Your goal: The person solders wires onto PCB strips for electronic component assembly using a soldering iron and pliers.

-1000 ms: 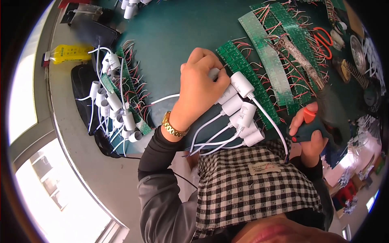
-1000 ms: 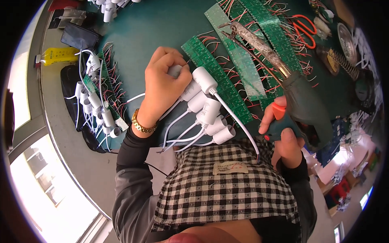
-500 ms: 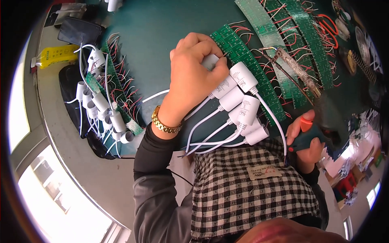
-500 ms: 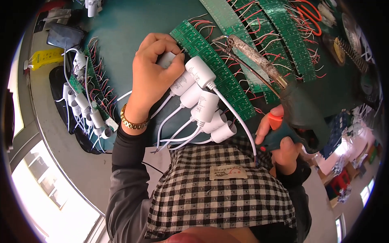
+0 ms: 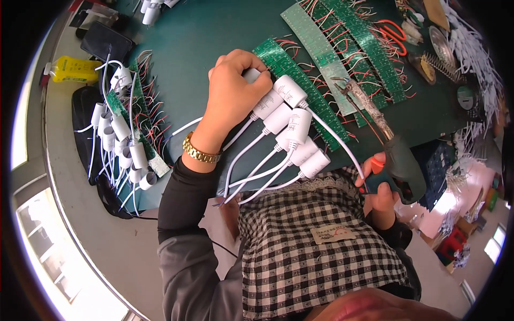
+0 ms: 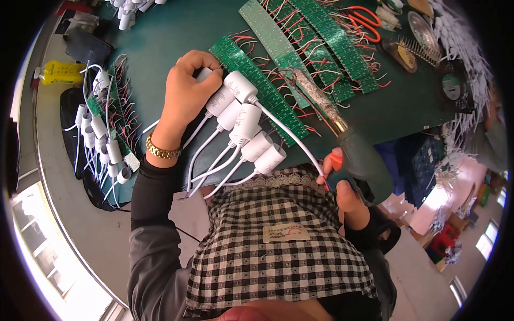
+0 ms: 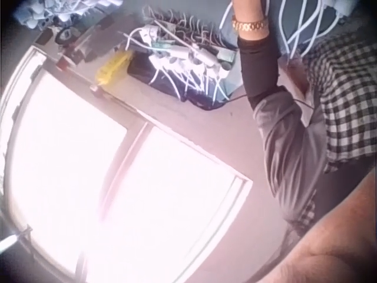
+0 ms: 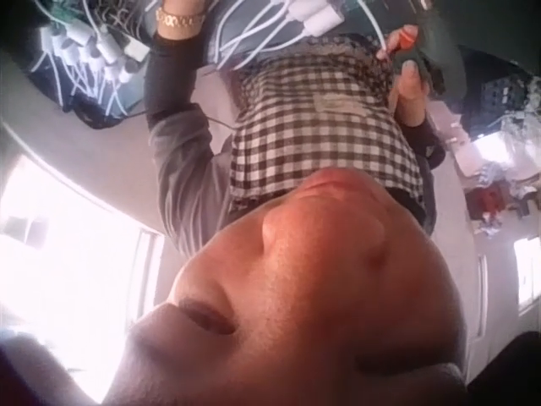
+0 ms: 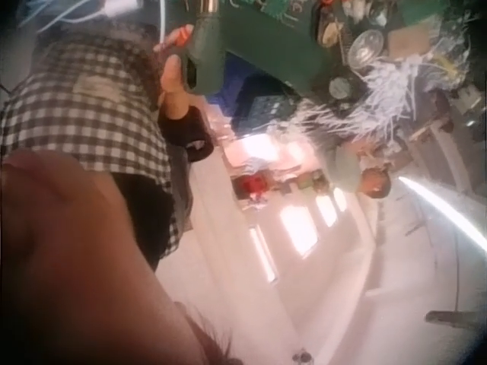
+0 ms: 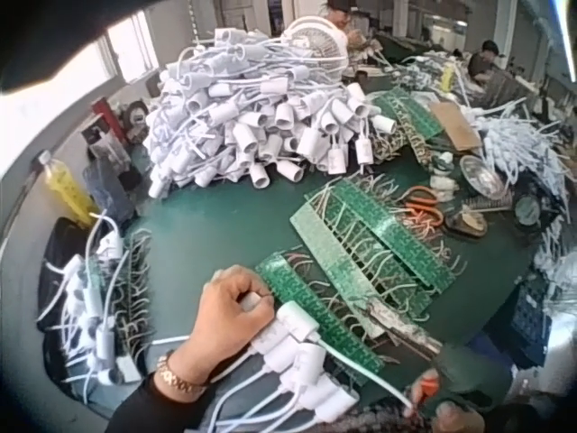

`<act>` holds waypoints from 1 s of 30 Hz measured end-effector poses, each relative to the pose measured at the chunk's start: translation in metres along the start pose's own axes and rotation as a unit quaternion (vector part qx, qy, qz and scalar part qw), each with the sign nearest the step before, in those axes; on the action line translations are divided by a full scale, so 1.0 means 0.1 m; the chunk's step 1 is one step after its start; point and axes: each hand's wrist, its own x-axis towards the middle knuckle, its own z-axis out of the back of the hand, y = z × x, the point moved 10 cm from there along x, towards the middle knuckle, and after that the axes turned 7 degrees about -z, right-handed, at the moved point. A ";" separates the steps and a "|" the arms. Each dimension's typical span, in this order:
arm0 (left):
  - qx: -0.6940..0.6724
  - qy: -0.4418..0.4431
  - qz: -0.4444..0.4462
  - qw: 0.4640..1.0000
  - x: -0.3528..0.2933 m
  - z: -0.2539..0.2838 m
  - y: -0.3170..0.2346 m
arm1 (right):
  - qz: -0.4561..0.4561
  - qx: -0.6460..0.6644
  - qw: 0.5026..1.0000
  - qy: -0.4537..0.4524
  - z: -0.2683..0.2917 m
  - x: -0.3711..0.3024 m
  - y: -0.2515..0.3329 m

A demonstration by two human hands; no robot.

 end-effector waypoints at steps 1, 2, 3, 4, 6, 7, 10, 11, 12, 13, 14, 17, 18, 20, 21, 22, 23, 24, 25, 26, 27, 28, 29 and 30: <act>0.014 -0.002 -0.013 1.000 0.03 -0.02 0.00 | 0.009 -0.005 1.000 0.005 0.11 0.05 0.02; 0.006 0.004 0.000 1.000 0.07 -0.07 0.05 | 0.032 -0.027 0.999 0.000 0.24 0.10 0.06; 0.007 0.001 -0.003 1.000 0.07 -0.07 0.05 | 0.049 -0.047 0.998 -0.010 0.28 0.13 0.13; 0.017 0.009 0.009 1.000 0.07 -0.09 0.08 | 0.050 -0.056 0.997 -0.015 0.33 0.17 0.24; 0.023 0.022 0.020 0.999 0.07 -0.10 0.10 | 0.064 -0.032 0.997 -0.009 0.32 0.25 0.45; 0.025 0.021 0.017 0.999 0.06 -0.10 0.08 | 0.074 -0.011 0.997 -0.002 0.32 0.30 0.55; 0.085 0.033 0.014 0.996 0.08 -0.12 -0.01 | 0.078 -0.002 0.996 0.033 0.18 0.47 0.65; 0.086 0.034 0.013 0.996 0.09 -0.13 -0.02 | 0.068 -0.002 0.996 0.057 0.11 0.54 0.64; 0.083 0.033 0.014 0.996 0.10 -0.13 -0.03 | 0.067 0.010 0.995 0.072 0.06 0.60 0.61; 0.081 0.033 0.017 0.996 0.11 -0.14 -0.03 | 0.066 0.012 0.995 0.072 0.03 0.65 0.60; 0.072 0.034 0.012 0.997 0.11 -0.16 -0.06 | 0.044 0.001 0.996 0.073 0.00 0.70 0.54; 0.072 0.035 0.017 0.997 0.13 -0.17 -0.13 | 0.013 -0.001 0.997 0.081 -0.05 0.77 0.40; 0.069 0.032 0.006 0.997 0.13 -0.16 -0.14 | -0.010 -0.007 0.997 0.075 -0.07 0.76 0.33; 0.073 0.034 0.001 0.997 0.12 -0.14 -0.14 | -0.031 0.001 0.997 0.069 -0.13 0.78 0.29; 0.073 0.032 -0.003 0.997 0.11 -0.13 -0.15 | -0.034 0.003 0.997 0.070 -0.12 0.77 0.29; 0.070 0.025 -0.007 0.997 0.11 -0.12 -0.16 | -0.043 -0.013 0.997 0.069 -0.10 0.77 0.28; 0.070 0.027 -0.003 0.997 0.11 -0.12 -0.15 | -0.051 -0.029 0.996 0.068 -0.08 0.76 0.26; 0.065 0.021 -0.006 0.998 0.11 -0.11 -0.15 | -0.055 -0.030 0.996 0.068 -0.08 0.75 0.26; 0.061 0.015 -0.009 0.998 0.10 -0.10 -0.16 | -0.051 -0.041 0.996 0.064 -0.08 0.74 0.27; 0.059 0.016 -0.007 0.998 0.10 -0.10 -0.16 | -0.046 -0.051 0.996 0.060 -0.07 0.73 0.29; 0.061 0.018 -0.006 0.998 0.11 -0.10 -0.16 | -0.048 -0.053 0.996 0.059 -0.06 0.73 0.29; 0.062 0.020 -0.005 0.998 0.11 -0.09 -0.17 | -0.054 -0.081 0.992 0.080 -0.08 0.71 0.28; 0.060 0.020 -0.004 0.998 0.12 -0.09 -0.17 | -0.059 -0.108 0.987 0.100 -0.10 0.70 0.27; 0.066 0.021 -0.005 0.998 0.12 -0.09 -0.18 | -0.060 -0.108 0.987 0.100 -0.10 0.69 0.26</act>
